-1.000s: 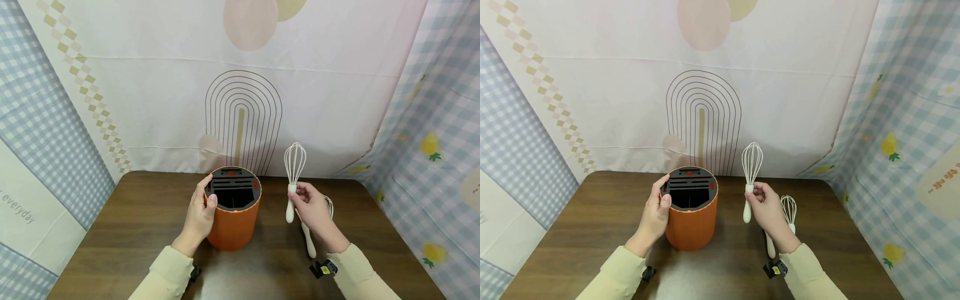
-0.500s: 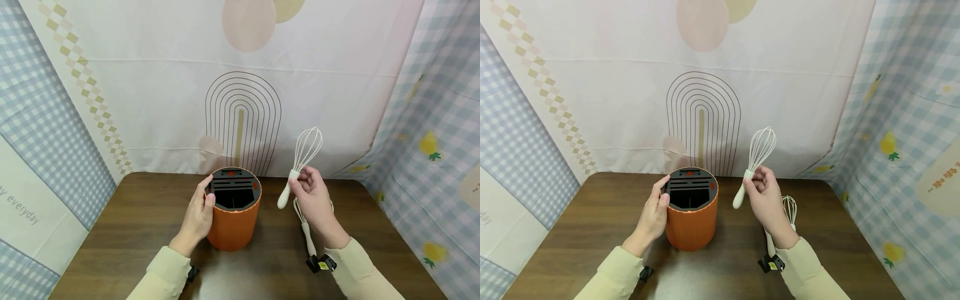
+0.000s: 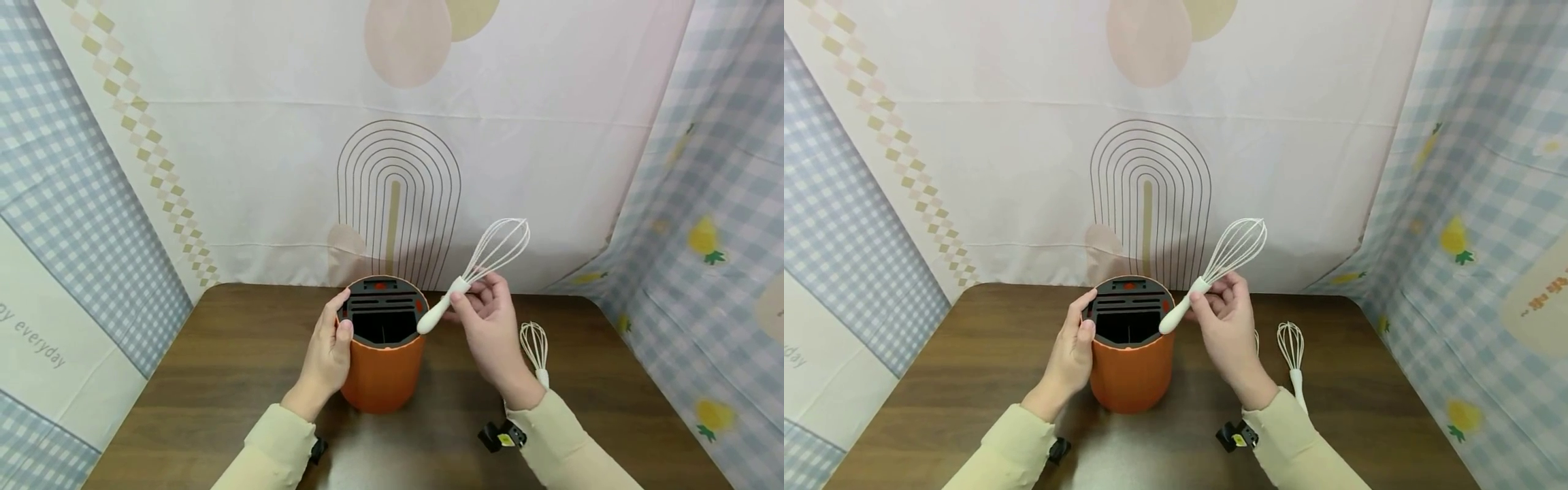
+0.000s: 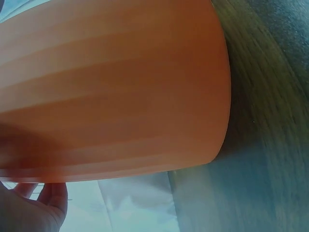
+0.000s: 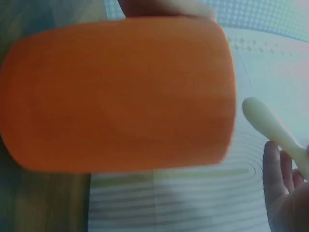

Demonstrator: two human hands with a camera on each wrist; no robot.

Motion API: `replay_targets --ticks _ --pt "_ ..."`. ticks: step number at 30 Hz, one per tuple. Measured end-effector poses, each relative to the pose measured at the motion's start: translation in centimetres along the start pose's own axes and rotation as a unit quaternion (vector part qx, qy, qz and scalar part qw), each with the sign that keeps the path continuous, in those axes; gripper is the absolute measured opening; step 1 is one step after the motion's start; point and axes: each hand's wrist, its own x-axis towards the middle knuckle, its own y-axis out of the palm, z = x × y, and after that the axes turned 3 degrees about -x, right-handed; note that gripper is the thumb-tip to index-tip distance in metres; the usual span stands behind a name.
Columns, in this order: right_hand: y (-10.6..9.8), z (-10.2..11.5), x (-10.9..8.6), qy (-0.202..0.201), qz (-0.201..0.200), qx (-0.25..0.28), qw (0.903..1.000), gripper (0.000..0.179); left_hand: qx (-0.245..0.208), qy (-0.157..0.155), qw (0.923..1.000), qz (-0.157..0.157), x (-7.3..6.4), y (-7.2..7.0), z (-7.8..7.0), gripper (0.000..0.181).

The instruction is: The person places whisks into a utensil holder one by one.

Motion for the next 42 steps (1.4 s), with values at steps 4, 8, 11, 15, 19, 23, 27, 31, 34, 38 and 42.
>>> replay_targets --ticks 4,8,11,15,19,23,27,31,34,38,42 --pt "1.2 -0.5 -0.2 -0.009 0.011 0.030 0.9995 0.053 -0.003 0.002 1.0000 -0.003 0.0 0.1 -0.1 0.055" --pt "2.3 -0.9 0.0 -0.006 0.023 0.031 0.9992 0.053 -0.002 0.004 1.0000 -0.006 0.2 0.2 -0.2 0.057" --pt "3.0 -1.0 0.1 -0.008 0.036 0.014 0.9992 0.052 -0.004 0.006 0.9999 -0.010 0.2 0.3 -0.3 0.058" --pt "3.9 -1.1 0.0 -0.024 0.056 -0.018 0.9980 0.051 -0.006 0.013 0.9998 -0.016 0.2 0.4 -0.2 0.059" --pt "4.8 -0.9 -0.2 -0.034 0.063 -0.068 0.9951 0.053 -0.007 0.015 0.9997 -0.018 0.1 0.5 0.0 0.060" --pt "5.9 0.1 -0.6 -0.043 0.077 -0.127 0.9880 0.055 -0.005 0.015 0.9998 -0.016 0.1 0.6 0.0 0.061" --pt "6.9 1.2 -1.1 -0.065 0.094 -0.170 0.9789 0.055 -0.003 0.016 0.9997 -0.018 0.2 0.6 0.0 0.063" --pt "7.4 1.5 -1.3 -0.075 0.099 -0.184 0.9751 0.053 -0.004 0.022 0.9994 -0.026 0.2 0.6 0.1 0.063" --pt "7.7 1.4 -1.2 -0.074 0.101 -0.193 0.9733 0.052 0.001 0.027 0.9991 -0.033 0.2 0.6 0.3 0.064" --pt "7.8 1.1 -1.2 -0.070 0.105 -0.204 0.9709 0.053 0.004 0.030 0.9988 -0.039 0.1 0.7 0.5 0.066" --pt "7.2 -0.9 -0.7 -0.069 0.111 -0.215 0.9677 0.056 0.000 0.023 0.9990 -0.039 0.1 0.7 0.4 0.067"
